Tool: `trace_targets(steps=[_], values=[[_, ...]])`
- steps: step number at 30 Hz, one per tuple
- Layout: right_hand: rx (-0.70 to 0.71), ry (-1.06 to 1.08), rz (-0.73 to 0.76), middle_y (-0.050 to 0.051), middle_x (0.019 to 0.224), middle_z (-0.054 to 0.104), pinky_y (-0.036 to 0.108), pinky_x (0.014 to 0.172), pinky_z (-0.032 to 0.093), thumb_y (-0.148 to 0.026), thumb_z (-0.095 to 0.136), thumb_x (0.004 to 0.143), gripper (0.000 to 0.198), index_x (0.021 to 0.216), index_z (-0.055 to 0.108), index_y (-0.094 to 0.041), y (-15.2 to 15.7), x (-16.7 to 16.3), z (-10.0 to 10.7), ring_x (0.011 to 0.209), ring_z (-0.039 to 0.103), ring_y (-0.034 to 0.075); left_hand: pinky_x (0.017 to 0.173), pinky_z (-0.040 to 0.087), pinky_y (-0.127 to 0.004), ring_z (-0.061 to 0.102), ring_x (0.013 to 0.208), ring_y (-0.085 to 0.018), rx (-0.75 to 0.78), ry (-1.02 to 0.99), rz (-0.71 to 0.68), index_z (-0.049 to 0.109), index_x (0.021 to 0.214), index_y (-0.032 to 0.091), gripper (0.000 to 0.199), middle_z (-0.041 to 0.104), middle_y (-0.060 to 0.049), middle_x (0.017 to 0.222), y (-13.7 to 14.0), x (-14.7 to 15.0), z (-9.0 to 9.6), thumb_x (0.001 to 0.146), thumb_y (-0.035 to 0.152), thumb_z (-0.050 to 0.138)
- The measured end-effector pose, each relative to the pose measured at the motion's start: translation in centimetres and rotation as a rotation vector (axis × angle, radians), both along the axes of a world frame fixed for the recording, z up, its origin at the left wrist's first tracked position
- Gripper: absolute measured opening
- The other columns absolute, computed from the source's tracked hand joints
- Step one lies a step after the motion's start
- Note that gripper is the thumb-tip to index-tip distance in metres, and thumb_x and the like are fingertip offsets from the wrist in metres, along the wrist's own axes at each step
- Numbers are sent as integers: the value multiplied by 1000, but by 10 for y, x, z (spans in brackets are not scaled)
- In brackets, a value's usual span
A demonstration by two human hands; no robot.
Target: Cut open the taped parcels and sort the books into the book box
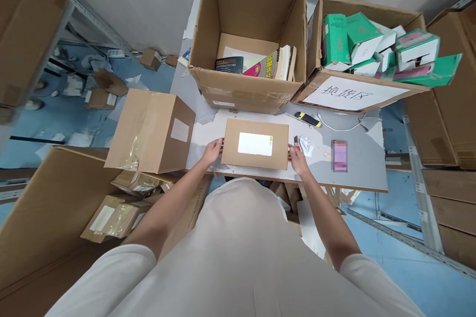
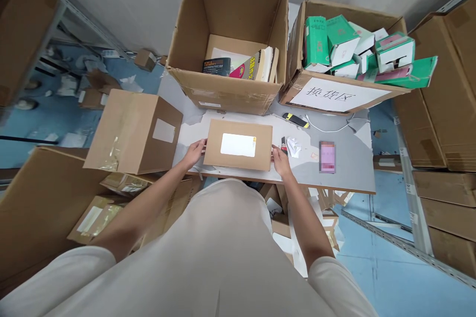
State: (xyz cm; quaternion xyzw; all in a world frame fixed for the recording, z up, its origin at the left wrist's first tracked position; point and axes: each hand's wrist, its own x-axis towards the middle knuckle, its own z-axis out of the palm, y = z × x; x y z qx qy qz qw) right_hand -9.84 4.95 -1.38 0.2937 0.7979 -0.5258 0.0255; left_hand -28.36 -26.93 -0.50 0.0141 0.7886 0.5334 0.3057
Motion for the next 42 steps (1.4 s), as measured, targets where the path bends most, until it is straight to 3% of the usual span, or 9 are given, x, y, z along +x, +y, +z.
trace_targets(steps=[3,7,13,18,24,28,33,37,42], values=[[-91,-4,-32,14,125,61,40,87,52,-48,45,84,66,142,38,-18,-2,23,-11,97,66,22,93,48,-41,63,105,-24,28,7,25,54,127,11,62,60,-18,125,-21,13,-15,77,47,55],[-26,-3,180,9,134,56,45,99,45,-34,66,70,78,143,38,-26,-14,37,-15,115,58,26,105,40,-46,54,121,-29,81,75,-203,51,132,16,75,57,-15,132,-38,34,-23,61,32,71],[-21,-4,168,12,122,63,46,97,46,-39,63,77,59,131,49,-20,-34,33,-14,114,57,28,104,42,-44,53,121,-30,91,75,-238,54,129,14,70,62,-13,125,-30,47,-17,68,46,69],[-85,69,155,10,105,66,37,84,51,-50,56,81,44,110,58,-17,-18,23,10,95,63,22,90,49,-40,61,106,-27,67,144,-226,60,113,13,62,64,-14,114,-23,26,13,71,58,63],[346,-33,244,8,79,62,35,75,44,-62,25,91,55,76,55,-19,9,-22,54,77,57,22,64,40,-28,54,68,-17,-340,422,-293,57,68,18,47,60,-4,68,11,-11,63,85,59,41],[388,-110,249,8,72,62,31,71,41,-64,16,91,61,71,54,-20,9,-47,64,73,57,22,59,32,-27,50,62,-17,-483,443,-237,50,58,20,50,55,-3,59,29,-24,70,87,59,36],[302,-179,258,7,69,63,31,71,43,-66,21,90,63,70,57,-19,4,-50,59,71,59,21,58,30,-28,53,65,-19,-586,422,-220,54,57,19,55,59,-7,61,28,-25,67,87,62,33],[122,-131,148,8,83,67,30,72,47,-64,17,91,66,92,62,-15,9,-32,42,72,62,19,61,35,-29,58,70,-22,-601,431,-191,63,66,18,59,66,-10,69,25,-21,66,88,63,31],[455,-421,-28,16,116,58,41,92,43,-50,50,86,47,117,54,-15,17,4,4,111,56,28,80,45,-35,63,91,-26,-543,536,-142,66,106,13,57,68,-15,105,24,-11,66,91,55,30]])
